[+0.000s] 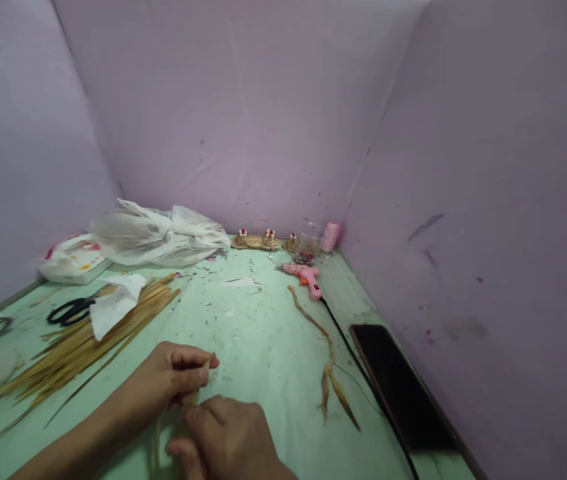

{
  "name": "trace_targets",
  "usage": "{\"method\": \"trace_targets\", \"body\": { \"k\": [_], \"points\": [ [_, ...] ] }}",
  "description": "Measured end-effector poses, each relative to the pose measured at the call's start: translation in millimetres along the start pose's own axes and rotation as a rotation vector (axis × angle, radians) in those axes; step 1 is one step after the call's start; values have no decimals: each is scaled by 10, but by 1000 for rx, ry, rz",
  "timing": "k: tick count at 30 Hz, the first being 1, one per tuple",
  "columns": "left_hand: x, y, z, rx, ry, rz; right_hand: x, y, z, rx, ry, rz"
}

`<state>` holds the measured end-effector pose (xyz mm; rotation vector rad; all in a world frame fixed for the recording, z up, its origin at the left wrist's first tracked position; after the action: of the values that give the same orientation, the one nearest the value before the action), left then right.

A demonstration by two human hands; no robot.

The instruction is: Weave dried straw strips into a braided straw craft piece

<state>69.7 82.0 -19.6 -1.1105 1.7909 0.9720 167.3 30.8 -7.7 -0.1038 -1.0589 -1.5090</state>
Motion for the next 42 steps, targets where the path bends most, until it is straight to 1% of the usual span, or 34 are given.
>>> {"method": "trace_targets", "body": {
  "k": [1,2,4,5,6,7,9,10,12,15,18,21,24,27,29,30,33,36,39,42],
  "points": [
    [14,9,5,-7,12,-37,-36,58,26,-27,-90,115],
    [24,17,11,-8,14,-86,-100,133,45,-95,-217,226],
    [29,16,23,18,-10,-203,-282,241,39,-266,-529,478],
    [26,5,28,44,-31,-255,-367,239,22,-327,-676,636],
    [22,-11,31,75,-50,-298,-425,193,14,-346,-793,819],
    [20,-30,33,100,-66,-327,-455,124,19,-335,-872,1006],
    [11,-61,36,124,-95,-327,-461,-3,46,-282,-939,1303],
    [5,-73,38,122,-106,-299,-461,-41,52,-270,-953,1387],
    [-7,-88,44,101,-117,-211,-469,-75,46,-269,-972,1452],
    [-30,-103,57,84,-128,-92,-474,-73,27,-265,-1002,1468],
    [-54,-126,63,117,-159,-43,-478,-47,21,-253,-1043,1427],
    [-73,-140,52,152,-169,-54,-506,-19,26,-243,-1047,1300],
    [-114,-146,22,150,-190,-32,-559,-13,4,-242,-1052,1126],
    [-143,-137,4,101,-206,4,-593,19,12,-279,-958,980],
    [-128,-119,14,66,-184,11,-595,27,26,-271,-900,936],
    [-113,-105,23,52,-165,15,-596,26,31,-255,-894,922],
    [-68,-54,48,44,-107,46,-604,38,39,-210,-923,875],
    [-51,-7,52,74,-74,75,-614,71,50,-194,-960,832],
    [-52,24,49,92,-41,65,-614,86,61,-175,-968,839],
    [-60,27,53,69,-23,108,-618,95,52,-163,-982,818]
  ]
}}
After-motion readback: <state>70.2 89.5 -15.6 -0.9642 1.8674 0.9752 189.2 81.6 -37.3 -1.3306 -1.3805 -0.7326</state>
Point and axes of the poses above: each hand's wrist, its own z-axis towards the middle knuckle, its own y-axis out of the back of the hand, x = y × z, the point moved 6 cm from there along z, towards the middle knuckle, and after that the axes turned 10 degrees about z, right-handed, at the moved point
